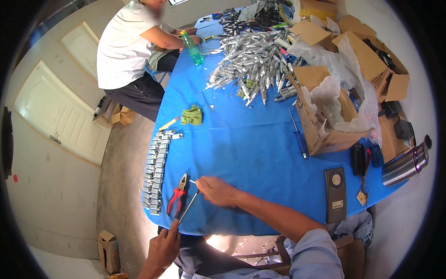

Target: The person assembles small silver metal components using a screwdriver and pliers. They pick up a metal housing, insert internal parts, and use the tools to secure them before placing the finished pieces aside on the table.

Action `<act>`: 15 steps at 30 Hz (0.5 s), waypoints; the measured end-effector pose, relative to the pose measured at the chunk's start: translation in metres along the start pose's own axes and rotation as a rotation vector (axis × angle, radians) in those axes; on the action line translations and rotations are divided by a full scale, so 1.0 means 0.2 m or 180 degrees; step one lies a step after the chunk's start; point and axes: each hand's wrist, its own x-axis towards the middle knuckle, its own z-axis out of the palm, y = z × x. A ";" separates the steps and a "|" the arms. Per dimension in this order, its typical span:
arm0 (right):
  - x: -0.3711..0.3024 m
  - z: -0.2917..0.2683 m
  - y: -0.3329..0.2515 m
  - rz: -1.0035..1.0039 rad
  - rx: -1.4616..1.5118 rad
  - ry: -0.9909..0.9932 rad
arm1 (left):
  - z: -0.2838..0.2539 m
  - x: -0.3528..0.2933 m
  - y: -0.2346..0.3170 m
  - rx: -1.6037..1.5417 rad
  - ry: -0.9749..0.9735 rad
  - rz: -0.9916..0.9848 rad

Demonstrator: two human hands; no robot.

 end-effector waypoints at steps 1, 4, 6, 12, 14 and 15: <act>-0.01 0.00 -0.01 0.0001 -0.0041 -0.0003 | -0.01 0.00 0.00 -0.0085 -0.0022 -0.0009; -0.01 -0.01 0.00 0.0073 -0.0002 0.0000 | -0.02 0.02 0.01 -0.0460 -0.0068 -0.0151; 0.00 -0.01 0.02 0.0086 0.0002 0.0011 | -0.01 0.01 0.00 -0.0747 -0.0109 -0.0178; 0.00 0.00 0.04 -0.0064 -0.0116 -0.0029 | -0.02 0.01 -0.02 -0.1683 -0.0117 -0.0198; 0.00 -0.01 0.04 -0.0084 -0.0127 -0.0070 | -0.03 0.02 -0.01 -0.1781 -0.0199 -0.0263; 0.00 -0.01 0.04 -0.0076 -0.0104 -0.0098 | -0.04 0.02 -0.01 -0.1812 -0.0234 -0.0291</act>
